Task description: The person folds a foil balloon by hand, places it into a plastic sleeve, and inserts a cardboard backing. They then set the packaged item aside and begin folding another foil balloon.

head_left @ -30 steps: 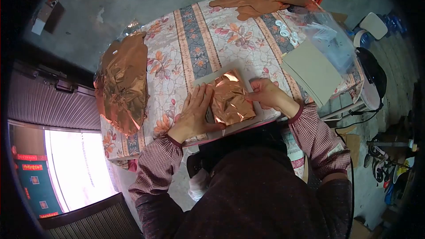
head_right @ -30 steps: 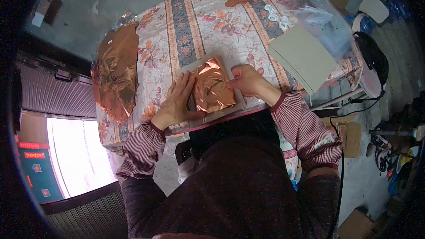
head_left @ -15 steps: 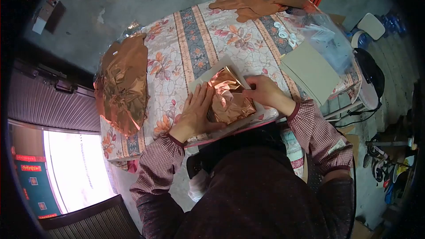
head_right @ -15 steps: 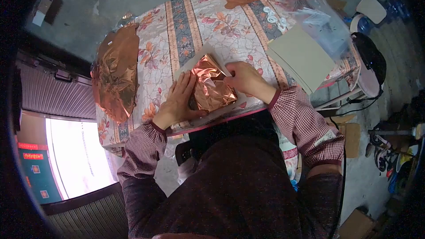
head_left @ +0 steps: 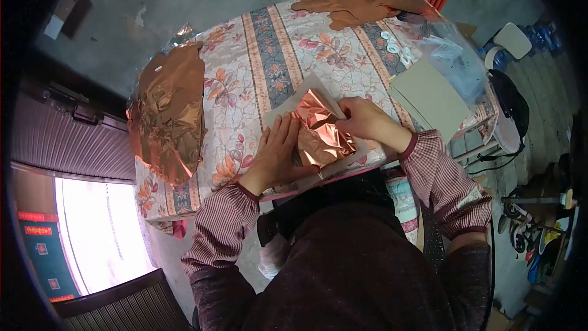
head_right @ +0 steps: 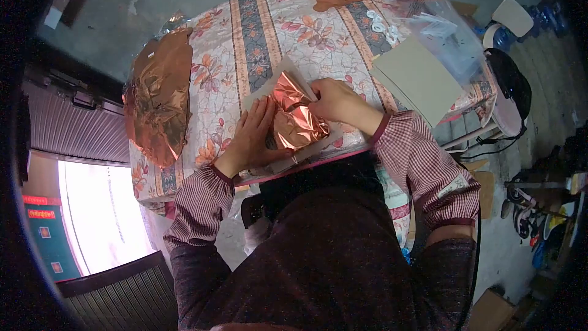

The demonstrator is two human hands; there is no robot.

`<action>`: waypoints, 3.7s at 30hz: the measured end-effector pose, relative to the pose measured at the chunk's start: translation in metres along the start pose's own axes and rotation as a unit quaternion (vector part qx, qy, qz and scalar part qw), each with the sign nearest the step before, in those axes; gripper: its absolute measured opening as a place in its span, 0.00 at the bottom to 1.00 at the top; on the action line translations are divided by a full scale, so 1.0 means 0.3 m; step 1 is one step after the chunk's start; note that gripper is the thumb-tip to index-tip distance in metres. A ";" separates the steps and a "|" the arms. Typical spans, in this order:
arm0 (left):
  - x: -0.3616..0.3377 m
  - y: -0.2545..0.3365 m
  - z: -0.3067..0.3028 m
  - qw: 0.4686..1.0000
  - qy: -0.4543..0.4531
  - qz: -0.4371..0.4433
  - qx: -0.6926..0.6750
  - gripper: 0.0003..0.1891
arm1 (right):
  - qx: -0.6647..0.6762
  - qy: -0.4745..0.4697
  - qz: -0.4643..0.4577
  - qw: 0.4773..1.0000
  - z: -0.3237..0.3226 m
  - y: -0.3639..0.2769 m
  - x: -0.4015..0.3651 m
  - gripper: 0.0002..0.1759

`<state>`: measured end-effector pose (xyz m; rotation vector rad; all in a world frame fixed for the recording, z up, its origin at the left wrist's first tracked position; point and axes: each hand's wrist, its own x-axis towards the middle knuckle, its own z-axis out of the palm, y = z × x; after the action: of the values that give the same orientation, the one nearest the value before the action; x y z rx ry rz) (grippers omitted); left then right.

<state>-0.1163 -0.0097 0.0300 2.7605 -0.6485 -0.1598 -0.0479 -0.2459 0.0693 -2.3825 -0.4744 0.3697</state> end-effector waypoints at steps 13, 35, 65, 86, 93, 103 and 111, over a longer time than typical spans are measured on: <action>-0.003 -0.012 0.010 1.000 0.012 0.015 -0.011 0.61 | 0.223 -0.115 0.166 0.954 0.001 0.078 0.033 0.07; -0.068 -0.032 -0.065 0.998 -0.066 -0.016 0.003 0.66 | 0.391 -0.128 0.203 0.889 0.073 0.074 -0.019 0.05; -0.300 0.372 0.286 0.649 0.146 -0.232 -0.710 0.10 | 0.668 0.106 0.115 0.727 0.380 -0.040 -0.431 0.10; -0.366 0.226 0.157 0.686 0.012 -0.260 -0.679 0.06 | 0.611 0.115 0.176 0.763 0.265 0.116 -0.456 0.10; -0.372 0.235 0.107 0.641 -0.045 -0.290 -0.710 0.06 | 0.618 0.130 0.173 0.755 0.219 0.148 -0.511 0.11; -0.391 0.265 0.166 0.571 0.103 -0.319 -0.750 0.10 | 0.720 -0.002 0.122 0.683 0.188 0.177 -0.549 0.18; -0.423 0.243 0.192 0.500 0.092 -0.232 -0.829 0.21 | 0.653 0.036 0.061 0.754 0.256 0.236 -0.516 0.21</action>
<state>-0.2700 -0.0300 0.0032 0.8623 0.3547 -0.3368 -0.1987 -0.3191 -0.0130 -1.0253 0.0481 0.4497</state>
